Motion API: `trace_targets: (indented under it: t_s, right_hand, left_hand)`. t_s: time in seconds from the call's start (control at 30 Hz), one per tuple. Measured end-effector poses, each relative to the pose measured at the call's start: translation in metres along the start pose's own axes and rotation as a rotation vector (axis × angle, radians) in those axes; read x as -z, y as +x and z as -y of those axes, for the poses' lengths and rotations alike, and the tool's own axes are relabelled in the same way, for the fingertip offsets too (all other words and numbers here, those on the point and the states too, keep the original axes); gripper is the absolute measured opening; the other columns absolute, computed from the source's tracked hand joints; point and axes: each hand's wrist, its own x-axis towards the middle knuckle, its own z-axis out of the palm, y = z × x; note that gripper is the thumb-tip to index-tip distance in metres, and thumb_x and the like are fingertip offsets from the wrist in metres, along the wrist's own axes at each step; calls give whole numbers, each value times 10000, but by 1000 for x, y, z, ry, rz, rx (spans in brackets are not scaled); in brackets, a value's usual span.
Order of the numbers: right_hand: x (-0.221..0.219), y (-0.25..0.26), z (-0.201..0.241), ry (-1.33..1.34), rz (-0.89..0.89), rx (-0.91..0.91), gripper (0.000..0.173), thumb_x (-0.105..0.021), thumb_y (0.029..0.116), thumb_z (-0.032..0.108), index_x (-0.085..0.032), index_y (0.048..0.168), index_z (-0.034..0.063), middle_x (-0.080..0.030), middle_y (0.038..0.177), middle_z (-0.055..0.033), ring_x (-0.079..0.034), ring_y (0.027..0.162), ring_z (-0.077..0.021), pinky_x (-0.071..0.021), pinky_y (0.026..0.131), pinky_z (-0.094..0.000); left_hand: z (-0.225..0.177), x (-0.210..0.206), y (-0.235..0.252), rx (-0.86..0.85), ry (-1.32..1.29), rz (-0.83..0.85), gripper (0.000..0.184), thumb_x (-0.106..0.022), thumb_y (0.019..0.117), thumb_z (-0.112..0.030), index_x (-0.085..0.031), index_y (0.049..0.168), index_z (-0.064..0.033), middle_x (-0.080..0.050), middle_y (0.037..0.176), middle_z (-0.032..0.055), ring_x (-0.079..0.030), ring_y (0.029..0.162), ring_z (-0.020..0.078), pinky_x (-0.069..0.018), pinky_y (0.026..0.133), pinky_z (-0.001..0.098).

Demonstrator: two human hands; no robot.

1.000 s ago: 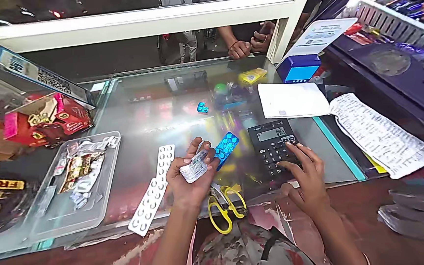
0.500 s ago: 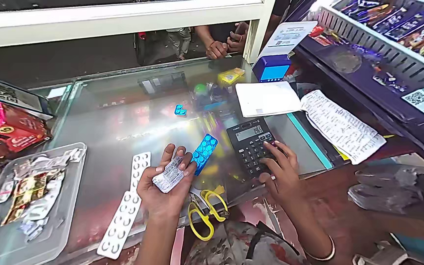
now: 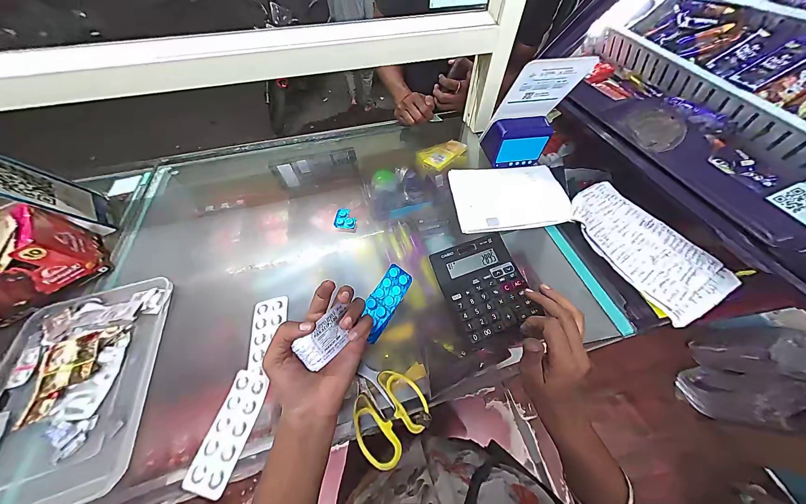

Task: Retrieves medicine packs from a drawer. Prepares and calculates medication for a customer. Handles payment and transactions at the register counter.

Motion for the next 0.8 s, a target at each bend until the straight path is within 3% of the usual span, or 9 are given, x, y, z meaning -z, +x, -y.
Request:
trace_targets:
  t_s: [0.53,0.8]
  right_hand:
    - [-5,0,-1,18,-42,17,527,-337,1094,487,-571,839,89,-690,1168,-146,-552,1322,-274,-387,1157,-374]
    - [-5,0,-1,27,-29,21,523,-337,1096,479,-577,840,91,-688,1172,-145,-547,1326,-270,-382,1161,-370]
  left_hand:
    - [0,0,1,27,-21,0,399,-644,794,-165,-652,1160,-5,-650,1028,155,-664,854,249,-560,688,319]
    - [0,-3,0,19,-33,-18,401,-644,789,-149,-664,1156,10,-667,1048,182,-681,899,274,-578,770,340]
